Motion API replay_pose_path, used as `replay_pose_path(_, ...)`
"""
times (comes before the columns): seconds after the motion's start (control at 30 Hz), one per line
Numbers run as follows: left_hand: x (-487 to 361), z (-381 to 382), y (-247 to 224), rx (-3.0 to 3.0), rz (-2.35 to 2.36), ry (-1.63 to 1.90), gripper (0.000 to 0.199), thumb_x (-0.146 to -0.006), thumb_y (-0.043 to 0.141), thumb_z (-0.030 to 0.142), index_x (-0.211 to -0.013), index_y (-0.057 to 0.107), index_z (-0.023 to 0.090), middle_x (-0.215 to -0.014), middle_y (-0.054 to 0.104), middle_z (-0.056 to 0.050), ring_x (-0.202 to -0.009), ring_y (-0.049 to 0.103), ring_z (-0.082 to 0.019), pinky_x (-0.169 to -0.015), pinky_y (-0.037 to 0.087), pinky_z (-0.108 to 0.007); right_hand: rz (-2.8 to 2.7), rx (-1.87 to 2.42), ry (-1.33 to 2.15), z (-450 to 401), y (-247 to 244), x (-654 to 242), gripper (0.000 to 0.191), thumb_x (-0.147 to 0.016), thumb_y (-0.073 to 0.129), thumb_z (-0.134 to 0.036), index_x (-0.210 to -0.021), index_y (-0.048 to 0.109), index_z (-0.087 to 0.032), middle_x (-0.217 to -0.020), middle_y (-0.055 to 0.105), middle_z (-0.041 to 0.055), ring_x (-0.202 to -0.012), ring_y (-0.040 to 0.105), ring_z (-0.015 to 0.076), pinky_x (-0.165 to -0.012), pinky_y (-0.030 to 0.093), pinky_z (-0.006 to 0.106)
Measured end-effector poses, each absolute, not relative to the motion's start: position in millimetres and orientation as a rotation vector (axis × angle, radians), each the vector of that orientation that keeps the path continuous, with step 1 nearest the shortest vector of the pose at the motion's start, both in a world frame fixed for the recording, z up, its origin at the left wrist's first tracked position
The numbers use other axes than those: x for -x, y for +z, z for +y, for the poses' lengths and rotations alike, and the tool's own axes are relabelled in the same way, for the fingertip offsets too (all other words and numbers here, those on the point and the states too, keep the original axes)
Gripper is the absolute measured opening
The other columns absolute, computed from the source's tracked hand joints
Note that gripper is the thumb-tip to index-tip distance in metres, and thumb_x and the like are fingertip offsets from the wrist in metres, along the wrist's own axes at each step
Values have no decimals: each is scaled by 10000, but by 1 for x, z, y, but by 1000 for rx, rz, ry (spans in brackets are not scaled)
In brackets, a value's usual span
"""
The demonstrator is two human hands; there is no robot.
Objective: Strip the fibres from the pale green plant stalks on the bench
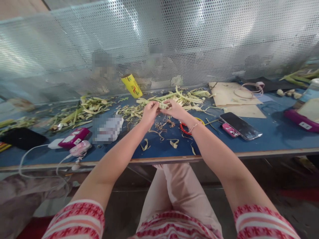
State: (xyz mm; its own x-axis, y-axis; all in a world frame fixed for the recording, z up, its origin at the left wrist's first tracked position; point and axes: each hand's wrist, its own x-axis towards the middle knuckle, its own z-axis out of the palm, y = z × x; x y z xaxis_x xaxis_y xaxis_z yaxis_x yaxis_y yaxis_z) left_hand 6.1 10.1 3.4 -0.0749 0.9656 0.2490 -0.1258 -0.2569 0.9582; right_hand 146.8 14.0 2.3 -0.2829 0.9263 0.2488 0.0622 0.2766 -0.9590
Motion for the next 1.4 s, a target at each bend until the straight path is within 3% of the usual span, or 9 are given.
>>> replay_pose_path(0.17,-4,10,3,-1472,1093,1508,187,-836,611,304,-735,544,161,-637,553,20,-568,525,-91,-626,451,-242,-1435,839,1368,10,4,-140,332,-734,665,-191,-1012,488,-231,-801,548,-50,-620,575,83,-636,497,251)
replay_pose_path(0.33,-5,5,5,-1569,1125,1495,175,-858,583,272,-723,527,175,-613,533,24,-560,497,-93,-600,417,-226,-1273,813,1479,4,11,-136,144,-829,600,-319,-872,505,-219,-641,495,-62,-454,382,58,-444,322,200)
replay_pose_path(0.6,-5,1,4,-1731,1140,1570,160,-863,579,289,-749,515,197,-647,501,23,-618,485,-104,-637,388,-219,-997,988,1630,-5,24,-135,310,-935,469,-341,-662,438,-197,-532,428,-47,-400,301,63,-396,261,208)
replay_pose_path(0.73,-5,-3,7,-1785,1165,1569,151,-867,571,272,-747,512,201,-618,475,33,-580,445,-97,-620,355,-228,-971,1020,1620,0,22,-136,274,-937,470,-280,-679,479,-187,-511,416,-48,-390,315,58,-374,259,195)
replay_pose_path(1.0,-3,0,4,-1941,1262,1526,165,-918,484,317,-794,477,209,-569,448,46,-518,430,-91,-561,348,-232,-1039,911,1589,-5,27,-143,179,-915,486,-173,-827,638,-139,-670,570,-3,-406,327,23,-364,267,179)
replay_pose_path(1.2,-3,-1,6,-1752,1283,1590,169,-938,449,353,-852,463,209,-558,473,54,-485,454,-88,-560,373,-234,-1063,925,1506,-7,27,-143,144,-895,522,-158,-829,650,-151,-895,665,35,-426,324,18,-356,255,184)
replay_pose_path(1.4,-6,-1,8,-1455,1227,1629,242,-953,372,446,-897,418,215,-517,449,70,-415,444,-85,-502,366,-227,-1070,812,1518,-7,26,-141,136,-869,503,-134,-874,635,-165,-940,663,30,-443,300,19,-383,268,186)
